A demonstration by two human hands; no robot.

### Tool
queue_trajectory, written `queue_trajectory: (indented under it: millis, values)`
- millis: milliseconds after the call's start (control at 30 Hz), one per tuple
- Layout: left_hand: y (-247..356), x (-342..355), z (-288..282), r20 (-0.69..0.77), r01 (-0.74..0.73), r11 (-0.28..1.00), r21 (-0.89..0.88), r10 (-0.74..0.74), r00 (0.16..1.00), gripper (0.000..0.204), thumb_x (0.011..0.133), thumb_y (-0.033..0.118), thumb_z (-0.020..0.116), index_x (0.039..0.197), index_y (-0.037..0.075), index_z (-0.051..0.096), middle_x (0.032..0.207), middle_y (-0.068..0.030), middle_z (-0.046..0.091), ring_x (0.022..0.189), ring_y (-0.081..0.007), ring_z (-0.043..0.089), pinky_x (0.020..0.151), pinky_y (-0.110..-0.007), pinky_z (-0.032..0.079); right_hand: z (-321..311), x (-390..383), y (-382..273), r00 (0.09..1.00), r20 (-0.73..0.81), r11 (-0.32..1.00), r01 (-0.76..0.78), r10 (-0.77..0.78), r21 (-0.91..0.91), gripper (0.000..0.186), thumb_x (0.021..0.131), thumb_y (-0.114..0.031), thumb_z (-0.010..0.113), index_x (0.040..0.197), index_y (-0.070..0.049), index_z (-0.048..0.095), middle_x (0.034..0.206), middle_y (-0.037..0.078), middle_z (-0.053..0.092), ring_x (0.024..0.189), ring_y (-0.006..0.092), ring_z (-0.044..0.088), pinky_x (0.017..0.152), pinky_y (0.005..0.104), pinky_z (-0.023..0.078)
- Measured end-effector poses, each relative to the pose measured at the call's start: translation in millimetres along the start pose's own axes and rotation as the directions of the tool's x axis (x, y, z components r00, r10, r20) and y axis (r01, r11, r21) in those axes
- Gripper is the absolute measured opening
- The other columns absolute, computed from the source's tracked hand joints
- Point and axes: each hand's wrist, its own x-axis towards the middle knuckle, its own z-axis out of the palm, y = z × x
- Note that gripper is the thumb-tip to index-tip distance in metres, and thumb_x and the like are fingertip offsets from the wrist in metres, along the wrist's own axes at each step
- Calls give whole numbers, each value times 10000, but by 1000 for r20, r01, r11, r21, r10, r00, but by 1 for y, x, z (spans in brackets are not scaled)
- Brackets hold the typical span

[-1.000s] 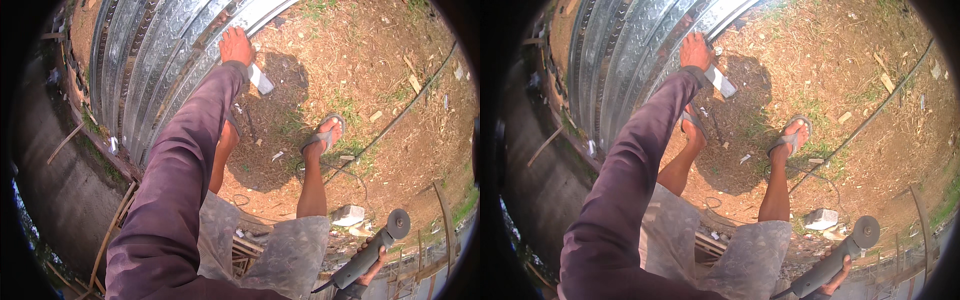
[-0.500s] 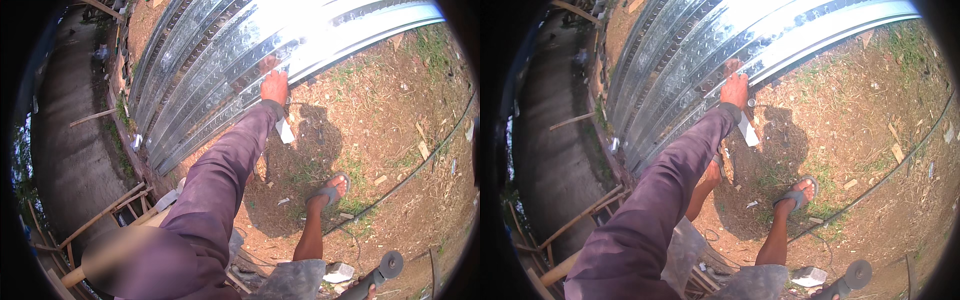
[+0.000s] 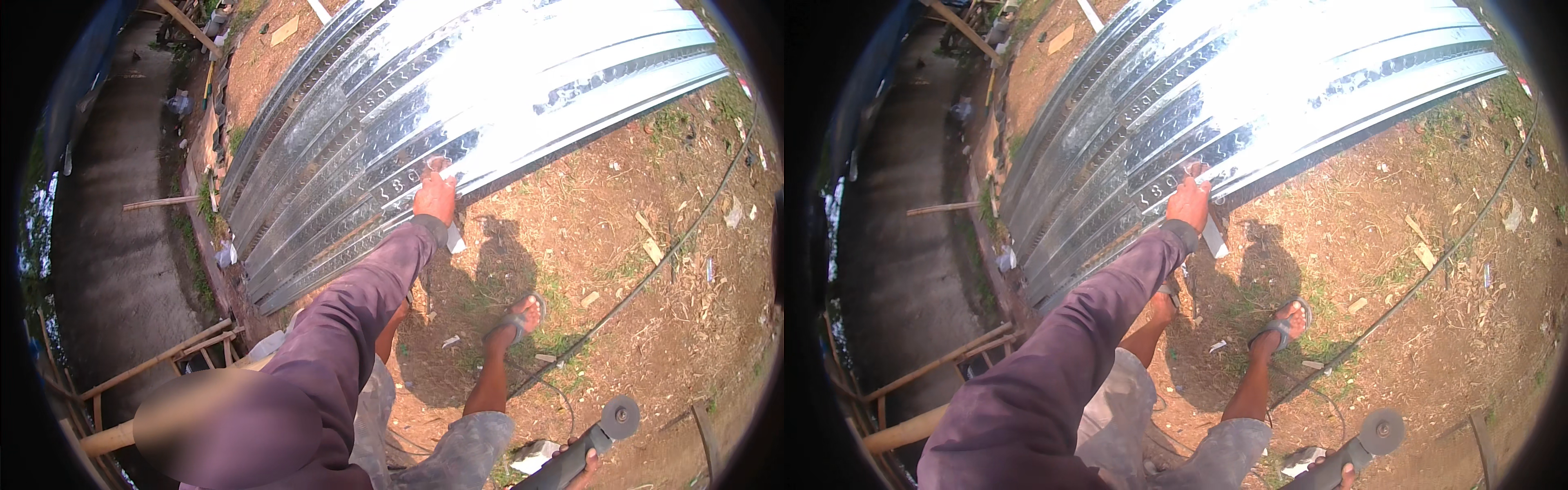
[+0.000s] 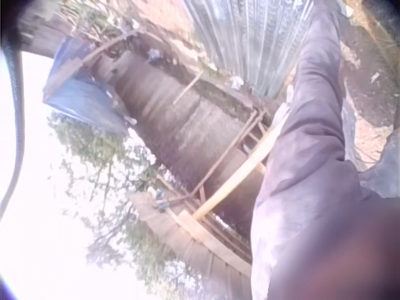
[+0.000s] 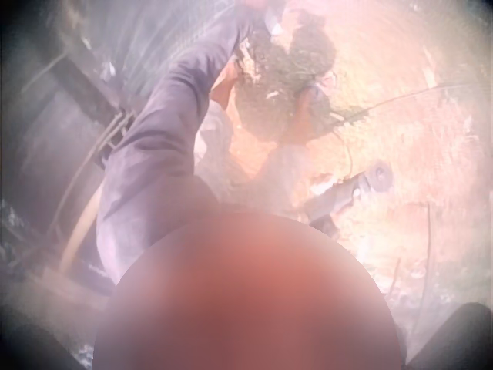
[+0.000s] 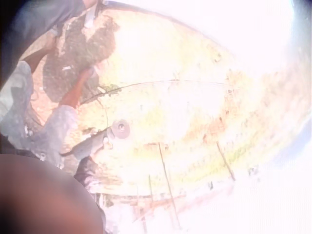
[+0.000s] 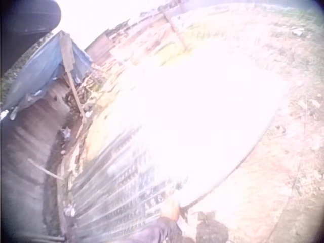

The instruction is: The person uses an angle grinder to cut a corrugated metal sheet. They walk to the sheet, position the grinder, and cut along its length, producing sparks. The person adjusts their position and continues cutting until the sheet is separated.

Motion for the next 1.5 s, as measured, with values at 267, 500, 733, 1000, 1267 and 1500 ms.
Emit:
queue_trajectory:
  millis: [267,500,733,1000,1267,1500]
  values:
    - [73,-80,-27,159,-236,969,73,222,962,149,901,78,524,1037,64,585,969,-215,564,891,-379,647,712,-478,549,-11,-39,-8,1000,-2,994,11,-11,106,627,800,-513,648,1132,10,552,826,123,627,704,247,638,578,373,571]
    - [114,-98,-45,189,-273,954,125,247,950,174,927,116,520,1062,40,599,985,-211,579,896,-369,634,695,-462,523,-36,-54,-8,999,18,977,23,-28,211,580,785,-487,639,1081,8,575,815,131,633,686,258,639,568,373,568]
    - [113,-102,-58,133,-270,958,100,256,957,194,934,116,520,1090,49,614,981,-193,589,897,-347,643,693,-438,541,-3,-77,-37,1000,0,993,16,-16,120,603,775,-512,654,1098,-9,573,822,119,623,696,239,620,567,362,536]
    - [163,-140,7,442,25,925,-379,158,883,357,858,2,562,1212,12,522,1125,-249,538,1028,-402,608,826,-479,529,31,-92,-68,988,154,992,18,2,-126,638,825,-539,654,1179,-22,532,881,89,587,760,209,590,566,335,541]
    - [188,-281,-81,610,424,510,-749,280,741,352,809,2,542,1160,18,534,1115,-250,574,1045,-438,598,871,-508,472,104,-141,-69,973,213,954,142,-86,-265,628,848,-534,633,1211,-40,501,910,67,564,781,193,589,550,333,536]
    - [56,-338,-102,589,476,384,-791,273,760,218,785,129,637,974,22,620,900,-177,661,889,-312,655,766,-409,488,179,-163,-35,963,258,904,175,-75,-390,587,826,-489,659,1144,-10,541,861,103,587,723,218,612,534,361,536]
